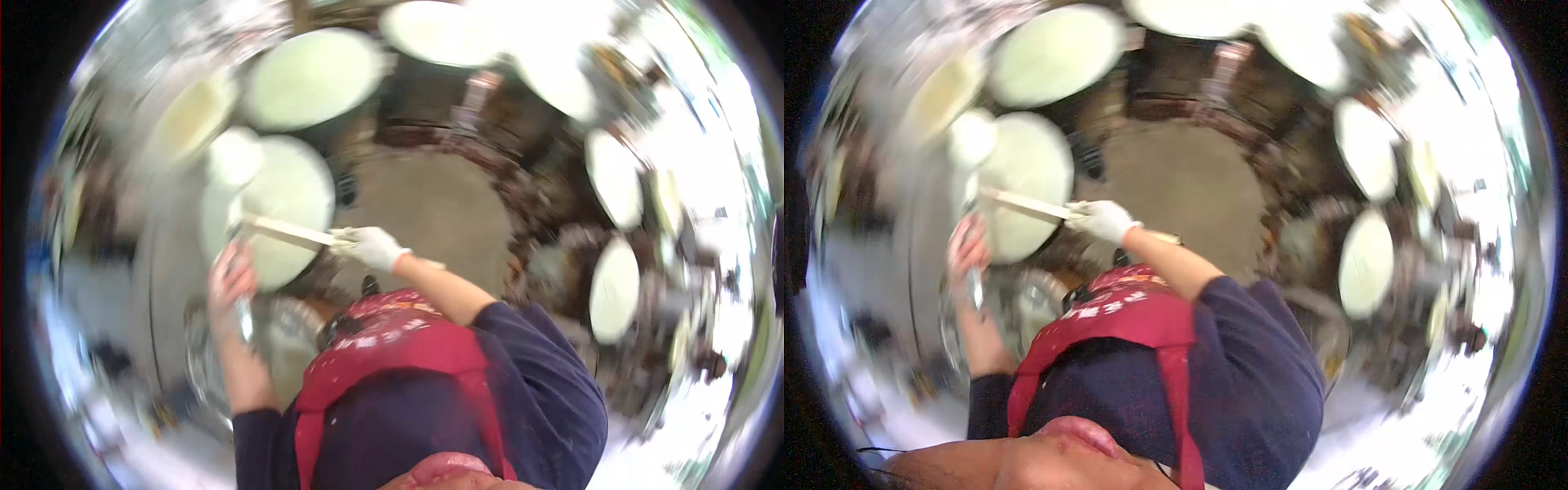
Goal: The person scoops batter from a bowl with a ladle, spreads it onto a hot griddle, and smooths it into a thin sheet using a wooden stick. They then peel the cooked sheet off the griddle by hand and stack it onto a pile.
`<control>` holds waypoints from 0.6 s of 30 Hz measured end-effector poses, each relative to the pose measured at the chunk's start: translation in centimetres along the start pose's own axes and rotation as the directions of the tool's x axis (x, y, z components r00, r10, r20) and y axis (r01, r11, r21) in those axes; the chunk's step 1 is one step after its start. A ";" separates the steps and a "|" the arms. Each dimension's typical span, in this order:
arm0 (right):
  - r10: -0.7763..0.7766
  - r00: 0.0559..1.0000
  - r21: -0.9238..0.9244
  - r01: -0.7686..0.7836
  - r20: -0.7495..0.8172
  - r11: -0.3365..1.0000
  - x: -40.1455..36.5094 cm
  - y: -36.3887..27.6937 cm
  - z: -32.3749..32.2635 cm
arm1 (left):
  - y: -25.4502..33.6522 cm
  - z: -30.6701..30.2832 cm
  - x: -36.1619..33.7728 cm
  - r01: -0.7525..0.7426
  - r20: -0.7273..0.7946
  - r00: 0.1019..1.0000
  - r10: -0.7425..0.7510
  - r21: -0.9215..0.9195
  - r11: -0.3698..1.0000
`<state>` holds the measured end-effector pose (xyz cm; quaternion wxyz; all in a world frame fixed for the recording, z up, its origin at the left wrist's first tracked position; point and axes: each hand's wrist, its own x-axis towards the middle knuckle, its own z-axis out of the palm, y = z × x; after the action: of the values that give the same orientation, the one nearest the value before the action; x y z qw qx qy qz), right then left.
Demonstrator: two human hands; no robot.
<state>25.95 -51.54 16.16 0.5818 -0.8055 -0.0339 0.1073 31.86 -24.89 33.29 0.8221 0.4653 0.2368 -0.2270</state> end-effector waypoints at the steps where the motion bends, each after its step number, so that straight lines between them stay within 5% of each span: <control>1: 0.114 0.993 0.002 -0.114 -0.028 0.993 -0.5 2.8 -1.2 | 0.0 0.4 1.2 0.021 0.152 0.988 -0.028 0.044 0.999; 2: 0.215 0.976 0.027 -0.215 -0.027 0.976 -1.6 5.6 -3.0 | -0.6 0.9 2.4 0.087 0.378 0.923 -0.071 -0.026 0.996; 4: 0.302 0.952 -0.148 -0.305 -0.040 0.941 -7.4 3.2 -9.3 | -2.4 4.7 3.6 0.127 0.441 0.881 -0.170 0.124 0.984; 6: 0.228 0.903 -0.142 -0.296 -0.363 0.945 -13.5 6.9 -13.7 | -4.7 9.1 4.4 0.231 0.485 0.835 -0.258 0.117 0.966; 7: 0.213 0.817 -0.137 -0.333 -0.535 0.933 -17.2 6.0 -16.5 | -6.3 11.2 4.4 0.278 0.495 0.819 -0.292 0.104 0.955; 8: 0.439 0.646 0.183 -0.426 -0.624 0.886 -20.3 4.0 -18.4 | -5.9 12.7 3.7 0.379 0.589 0.730 -0.347 0.075 0.923; 10: 0.239 0.315 0.052 -0.502 -0.918 0.863 -26.0 11.2 -23.7 | -9.8 18.2 5.3 0.578 0.734 0.529 -0.425 0.054 0.814; 12: 0.371 0.243 0.205 -0.514 -0.896 0.833 -31.0 13.8 -30.2 | -13.7 24.2 4.6 0.741 0.809 0.409 -0.423 -0.023 0.672; 15: 0.405 0.207 0.149 -0.708 -0.891 0.690 -34.3 14.7 -41.1 | -18.4 32.8 3.6 0.804 0.846 0.294 -0.446 0.034 0.594; 18: 0.200 0.219 -0.053 -0.790 -0.955 0.610 -33.1 18.9 -51.0 | -22.2 41.4 2.2 0.827 0.843 0.263 -0.470 0.054 0.559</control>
<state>3.20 -111.02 18.02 0.1783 -0.8182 0.5240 -0.1557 27.73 -71.70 36.22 0.7339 -0.0100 0.0664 -0.6759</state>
